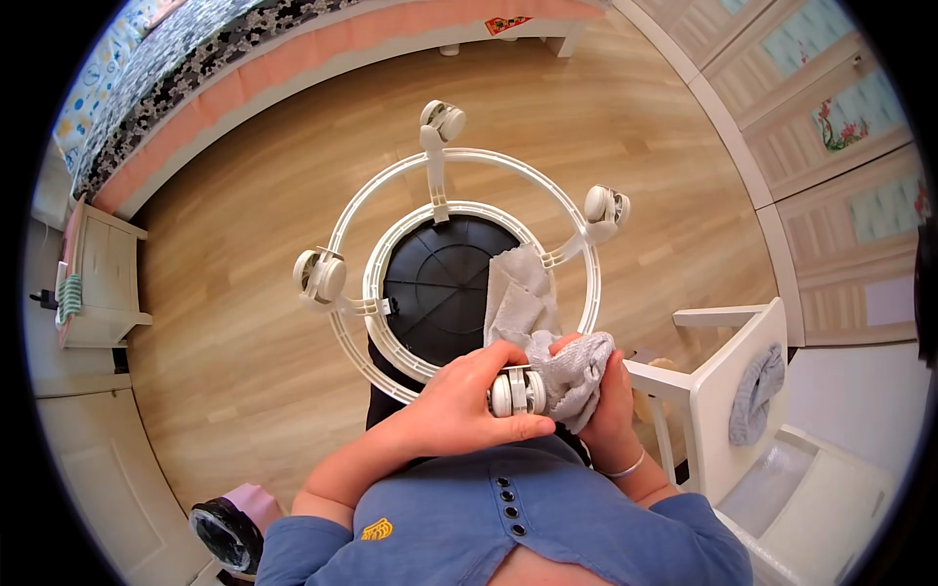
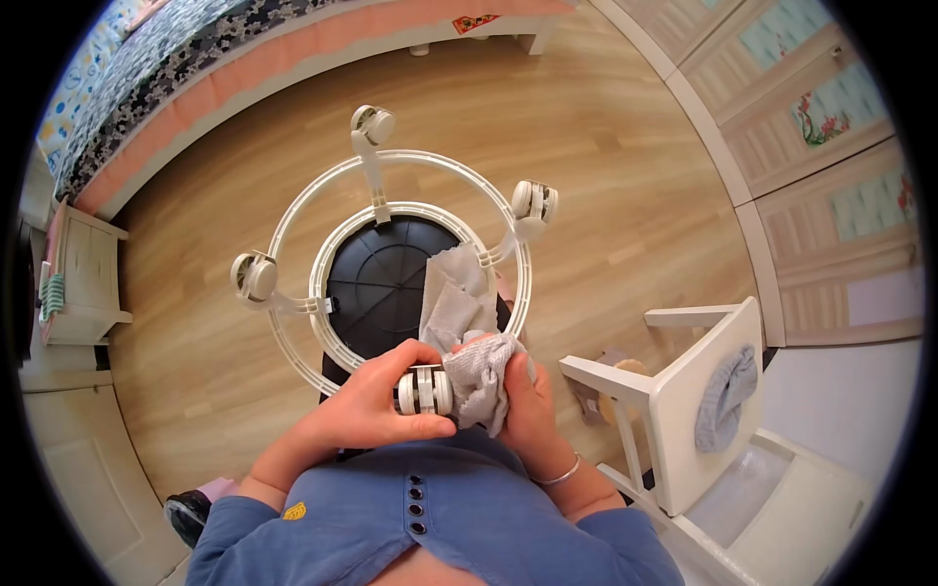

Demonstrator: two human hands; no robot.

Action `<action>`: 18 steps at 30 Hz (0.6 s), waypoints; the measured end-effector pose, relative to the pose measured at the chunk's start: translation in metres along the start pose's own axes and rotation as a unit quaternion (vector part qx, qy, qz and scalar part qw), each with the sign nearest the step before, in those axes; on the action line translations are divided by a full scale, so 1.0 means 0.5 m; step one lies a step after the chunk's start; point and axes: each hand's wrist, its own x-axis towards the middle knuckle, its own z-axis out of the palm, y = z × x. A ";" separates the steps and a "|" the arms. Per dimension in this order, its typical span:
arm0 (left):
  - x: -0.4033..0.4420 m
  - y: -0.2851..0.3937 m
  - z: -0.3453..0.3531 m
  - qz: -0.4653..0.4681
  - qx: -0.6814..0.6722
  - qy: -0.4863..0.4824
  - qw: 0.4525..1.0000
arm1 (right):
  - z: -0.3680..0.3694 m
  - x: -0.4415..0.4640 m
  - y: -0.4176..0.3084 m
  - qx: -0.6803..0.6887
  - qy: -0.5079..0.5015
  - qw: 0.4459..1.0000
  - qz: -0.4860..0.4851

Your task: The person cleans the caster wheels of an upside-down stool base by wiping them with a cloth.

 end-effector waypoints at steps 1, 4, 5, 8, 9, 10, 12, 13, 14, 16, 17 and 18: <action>0.001 0.000 0.001 0.000 -0.001 0.000 1.000 | -0.001 -0.001 0.001 0.019 0.012 1.000 0.016; -0.001 0.002 0.000 -0.016 0.025 0.003 1.000 | -0.008 0.004 0.012 0.042 0.001 0.999 -0.002; -0.001 0.005 0.001 -0.017 0.035 0.001 0.999 | -0.012 0.006 0.015 0.043 0.000 0.999 -0.002; -0.001 0.007 0.006 -0.028 0.012 -0.006 1.000 | -0.020 0.006 0.016 0.094 0.016 0.995 0.032; -0.002 0.006 0.008 -0.038 -0.021 -0.009 0.999 | -0.020 0.007 0.012 0.081 0.033 0.996 0.035; -0.002 0.008 0.007 -0.038 -0.021 -0.010 0.999 | -0.021 0.008 0.010 0.069 0.050 0.996 0.039; -0.002 0.013 0.004 -0.058 -0.061 -0.028 0.996 | -0.030 0.017 0.003 0.093 0.081 0.992 0.002; -0.001 0.010 0.005 -0.059 -0.061 -0.028 0.996 | -0.037 0.021 -0.003 0.117 0.110 0.986 -0.034; 0.000 0.005 0.006 -0.054 -0.104 -0.034 0.993 | -0.051 0.023 -0.014 0.167 0.106 0.977 -0.076; 0.000 0.002 0.006 -0.049 -0.146 -0.040 0.987 | -0.071 0.030 -0.046 0.187 0.140 0.957 -0.172; 0.000 0.002 0.005 -0.055 -0.157 -0.051 0.985 | -0.065 0.033 -0.069 0.158 0.177 0.945 -0.226; 0.001 0.002 0.005 -0.061 -0.169 -0.063 0.982 | -0.050 0.032 -0.088 0.158 0.178 0.945 -0.226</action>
